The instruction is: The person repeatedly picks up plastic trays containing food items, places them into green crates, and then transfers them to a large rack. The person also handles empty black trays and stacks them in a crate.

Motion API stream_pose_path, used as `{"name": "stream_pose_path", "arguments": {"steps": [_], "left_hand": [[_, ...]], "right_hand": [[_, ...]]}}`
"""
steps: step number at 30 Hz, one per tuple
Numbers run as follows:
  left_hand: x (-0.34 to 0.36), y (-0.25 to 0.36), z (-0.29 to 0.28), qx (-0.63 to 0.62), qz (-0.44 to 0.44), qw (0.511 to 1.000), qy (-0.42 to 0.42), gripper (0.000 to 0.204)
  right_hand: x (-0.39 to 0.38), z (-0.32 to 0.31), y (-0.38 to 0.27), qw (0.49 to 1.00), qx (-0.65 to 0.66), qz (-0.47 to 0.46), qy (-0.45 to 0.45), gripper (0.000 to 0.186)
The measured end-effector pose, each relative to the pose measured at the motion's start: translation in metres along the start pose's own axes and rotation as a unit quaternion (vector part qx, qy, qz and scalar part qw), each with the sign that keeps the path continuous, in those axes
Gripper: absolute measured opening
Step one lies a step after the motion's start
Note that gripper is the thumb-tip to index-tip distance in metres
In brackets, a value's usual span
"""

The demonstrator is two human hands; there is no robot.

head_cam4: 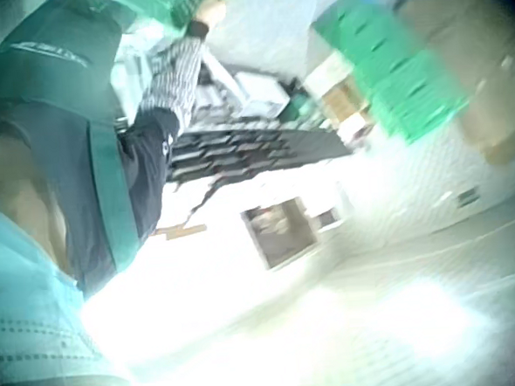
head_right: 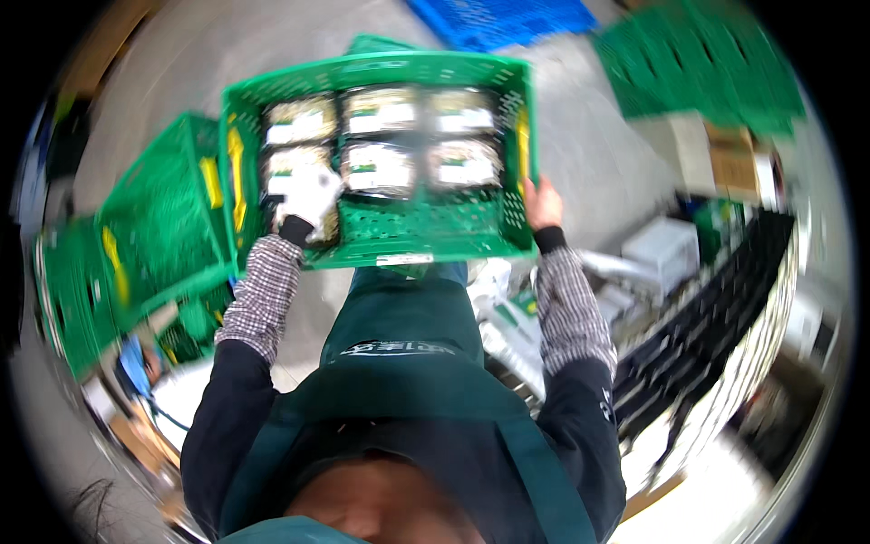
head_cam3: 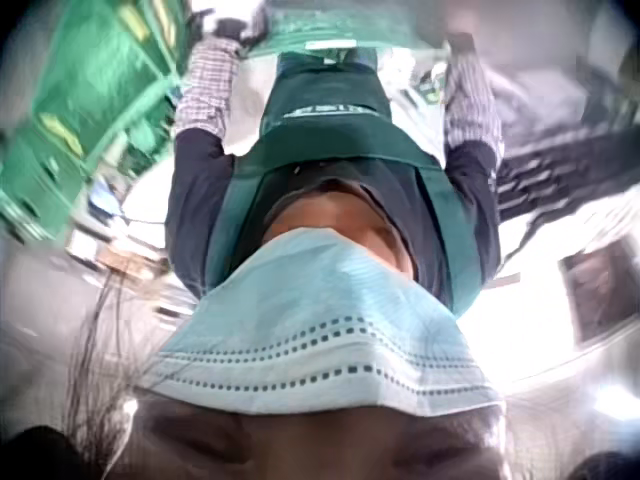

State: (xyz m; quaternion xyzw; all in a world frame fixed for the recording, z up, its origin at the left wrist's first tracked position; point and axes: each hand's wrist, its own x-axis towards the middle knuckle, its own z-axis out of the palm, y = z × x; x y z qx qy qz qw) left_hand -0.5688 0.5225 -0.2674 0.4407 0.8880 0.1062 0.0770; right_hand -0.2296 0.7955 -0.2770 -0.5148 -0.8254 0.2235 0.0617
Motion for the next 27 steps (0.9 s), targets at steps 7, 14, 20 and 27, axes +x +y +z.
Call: {"name": "stream_pose_path", "arguments": {"steps": [7,14,20,27], "left_hand": [[0.053,0.002,0.179,-0.725,-0.339,0.409,-0.437,0.052],[0.07,0.072,0.142,-0.429,-0.137,0.826,-0.34,0.051],[-0.228,0.362,-0.028,-0.43,0.382,0.645,-0.503,0.037],[-0.61,0.514,-0.009,0.07,0.889,0.382,-0.243,0.053]], "right_hand": [[-0.149,-0.066,-0.109,0.954,0.231,0.024,0.19,0.045],[-0.474,-0.1,-0.13,0.81,0.233,0.325,0.43,0.033],[-0.768,-0.078,-0.211,0.427,-0.23,0.643,0.593,0.017],[-1.029,0.009,-0.308,0.237,-0.224,0.815,0.479,0.033]]}}
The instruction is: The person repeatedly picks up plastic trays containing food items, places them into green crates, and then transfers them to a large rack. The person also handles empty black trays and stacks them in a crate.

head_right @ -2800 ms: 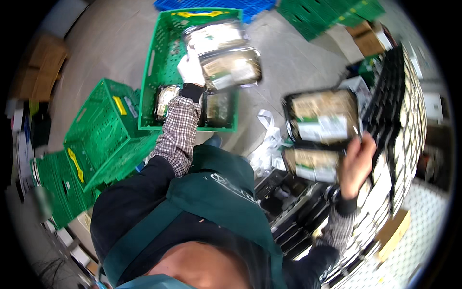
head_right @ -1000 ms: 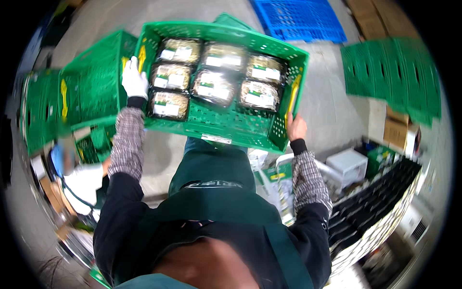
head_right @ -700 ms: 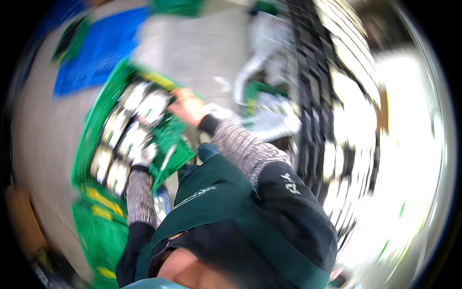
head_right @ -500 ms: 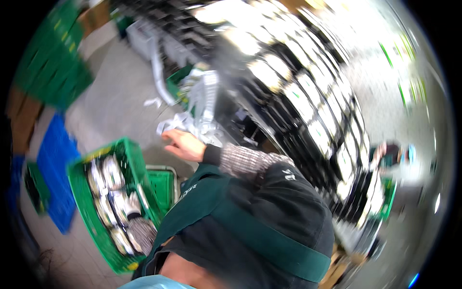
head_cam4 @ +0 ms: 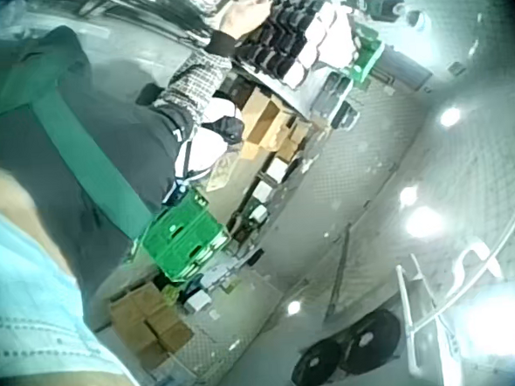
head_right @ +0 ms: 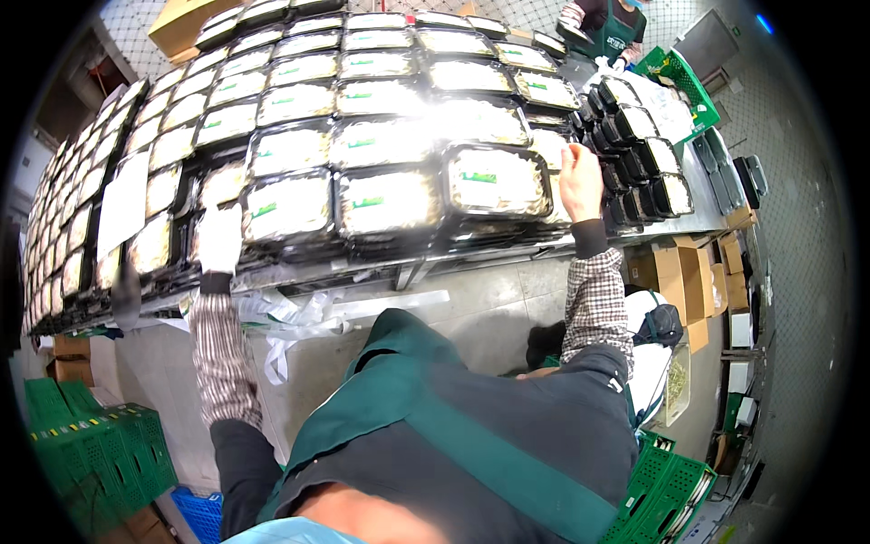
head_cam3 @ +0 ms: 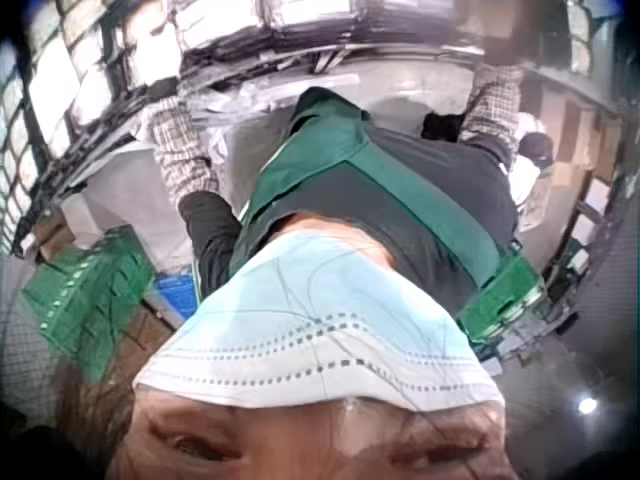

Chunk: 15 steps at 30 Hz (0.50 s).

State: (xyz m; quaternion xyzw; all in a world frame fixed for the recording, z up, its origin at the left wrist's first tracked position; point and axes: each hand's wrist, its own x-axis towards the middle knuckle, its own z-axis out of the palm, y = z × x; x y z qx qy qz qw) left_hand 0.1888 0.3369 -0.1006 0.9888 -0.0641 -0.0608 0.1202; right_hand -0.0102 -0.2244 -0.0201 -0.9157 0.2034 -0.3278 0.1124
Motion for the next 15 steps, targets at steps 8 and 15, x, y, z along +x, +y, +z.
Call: {"name": "stream_pose_path", "arguments": {"steps": [8,15], "left_hand": [[0.095,0.015,0.046,0.166,0.195,0.963,0.083,0.032],[0.055,0.047,0.02,-0.13,0.039,0.979,0.154,0.028]], "right_hand": [[0.037,0.087,0.029,0.977,-0.033,-0.038,-0.207,0.035],[0.093,0.052,0.014,0.956,0.173,-0.108,-0.211,0.031]]}}
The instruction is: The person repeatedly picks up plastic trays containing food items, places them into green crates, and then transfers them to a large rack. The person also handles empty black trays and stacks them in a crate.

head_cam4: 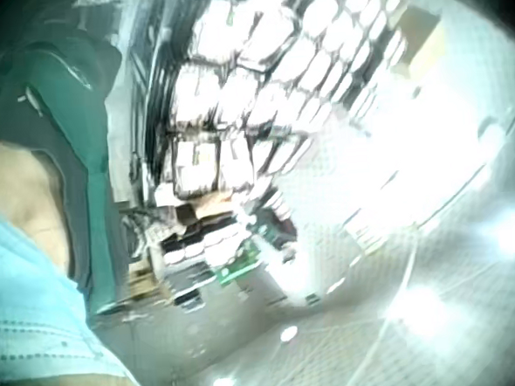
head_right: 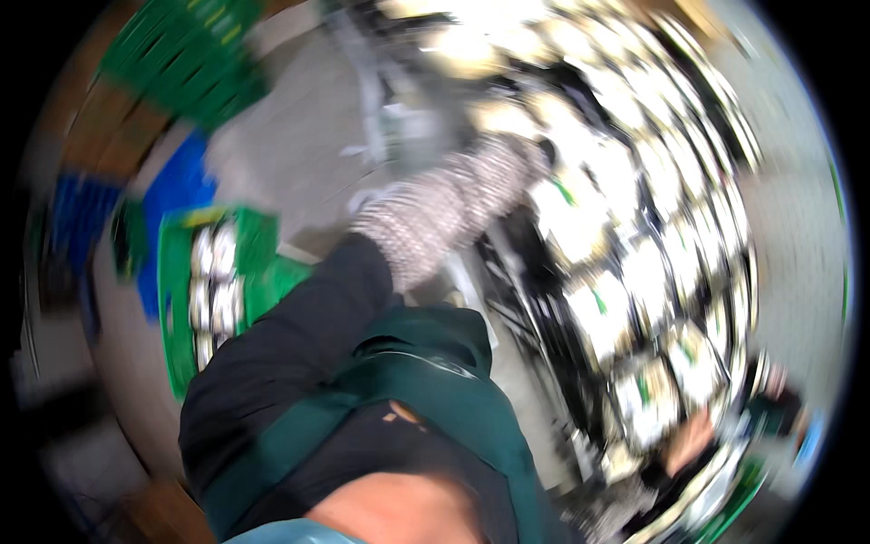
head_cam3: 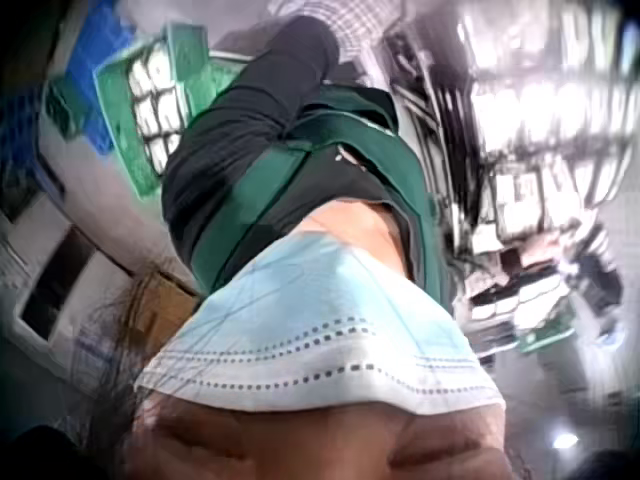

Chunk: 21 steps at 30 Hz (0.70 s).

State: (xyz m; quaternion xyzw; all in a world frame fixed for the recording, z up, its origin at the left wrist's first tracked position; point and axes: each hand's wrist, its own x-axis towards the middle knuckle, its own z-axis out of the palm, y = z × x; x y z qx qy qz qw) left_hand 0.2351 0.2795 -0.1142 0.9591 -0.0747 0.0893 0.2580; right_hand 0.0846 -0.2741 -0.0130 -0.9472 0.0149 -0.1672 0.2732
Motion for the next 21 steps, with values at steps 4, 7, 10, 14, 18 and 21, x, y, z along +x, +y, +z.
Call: {"name": "stream_pose_path", "arguments": {"steps": [4,7,10,14,18,21], "left_hand": [[-0.071,-0.013,-0.081,-0.033,-0.092,0.966,0.237,0.031],[-0.233,-0.039,-0.192,-0.056,-0.177,0.933,0.308,0.029],[-0.395,-0.085,-0.222,0.091,-0.218,0.821,0.52,0.019],[-0.63,-0.083,-0.224,-0.056,-0.515,0.569,0.639,0.032],[-0.793,-0.074,-0.156,-0.124,-0.543,0.35,0.753,0.018],[-0.87,-0.072,-0.099,-0.218,-0.531,0.275,0.771,0.016]], "right_hand": [[0.036,-0.004,-0.16,0.925,-0.307,-0.208,0.088,0.032],[0.029,0.043,-0.291,0.93,-0.211,-0.289,0.081,0.035],[0.003,0.146,-0.426,0.938,-0.122,-0.325,-0.009,0.028],[-0.111,0.314,-0.592,0.796,0.103,-0.466,-0.373,0.036],[-0.29,0.451,-0.724,0.547,0.132,-0.608,-0.561,0.032],[-0.394,0.522,-0.767,0.468,0.057,-0.593,-0.653,0.029]]}}
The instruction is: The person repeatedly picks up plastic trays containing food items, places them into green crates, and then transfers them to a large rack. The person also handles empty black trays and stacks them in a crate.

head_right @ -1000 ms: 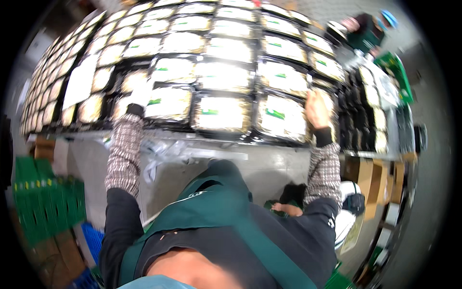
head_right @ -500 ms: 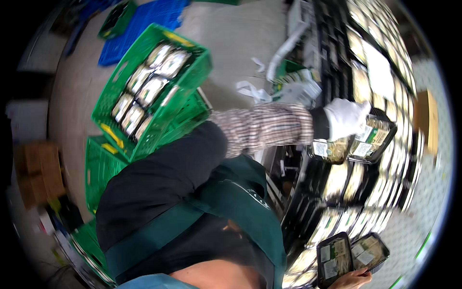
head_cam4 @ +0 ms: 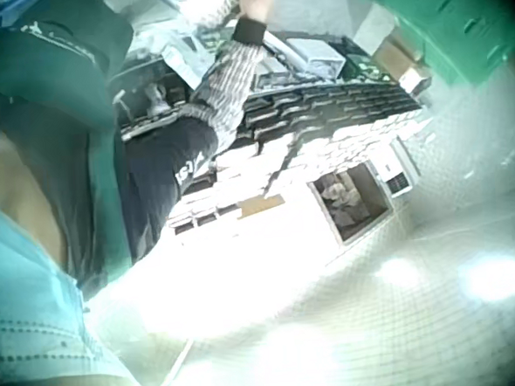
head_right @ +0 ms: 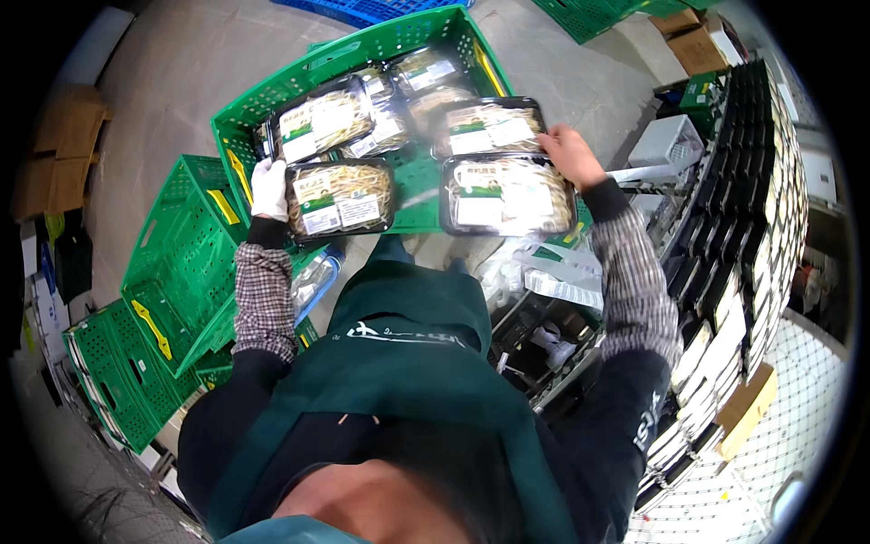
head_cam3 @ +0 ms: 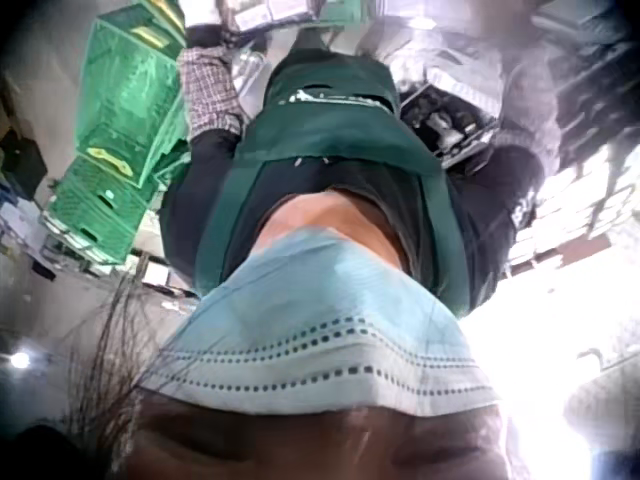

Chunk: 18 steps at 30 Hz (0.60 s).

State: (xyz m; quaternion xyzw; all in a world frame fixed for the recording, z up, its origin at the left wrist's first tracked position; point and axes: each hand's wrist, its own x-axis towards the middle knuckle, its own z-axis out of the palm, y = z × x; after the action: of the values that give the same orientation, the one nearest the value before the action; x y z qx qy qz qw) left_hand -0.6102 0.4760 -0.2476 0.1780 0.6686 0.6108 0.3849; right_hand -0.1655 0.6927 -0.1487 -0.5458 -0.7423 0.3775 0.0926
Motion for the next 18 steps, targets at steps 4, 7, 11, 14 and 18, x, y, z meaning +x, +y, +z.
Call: {"name": "stream_pose_path", "arguments": {"steps": [4,7,11,14,18], "left_hand": [[0.01,-0.009,-0.031,0.186,-0.086,0.961,-0.184,0.017],[0.012,-0.001,-0.016,0.506,0.205,0.748,-0.376,0.025],[0.048,-0.089,0.01,0.432,-0.222,0.8,-0.352,0.017],[0.052,-0.119,0.018,0.369,-0.374,0.728,-0.44,0.032],[0.054,-0.132,0.006,0.553,-0.223,0.728,-0.339,0.03]], "right_hand": [[0.084,0.003,0.017,0.95,-0.215,0.061,-0.217,0.037],[0.102,-0.027,0.004,0.919,-0.247,0.054,-0.301,0.038],[0.118,-0.048,-0.007,0.929,-0.175,0.029,-0.324,0.031],[0.122,-0.047,0.005,0.945,-0.054,0.086,-0.31,0.031],[0.125,-0.031,-0.018,0.937,-0.064,0.027,-0.341,0.029]]}}
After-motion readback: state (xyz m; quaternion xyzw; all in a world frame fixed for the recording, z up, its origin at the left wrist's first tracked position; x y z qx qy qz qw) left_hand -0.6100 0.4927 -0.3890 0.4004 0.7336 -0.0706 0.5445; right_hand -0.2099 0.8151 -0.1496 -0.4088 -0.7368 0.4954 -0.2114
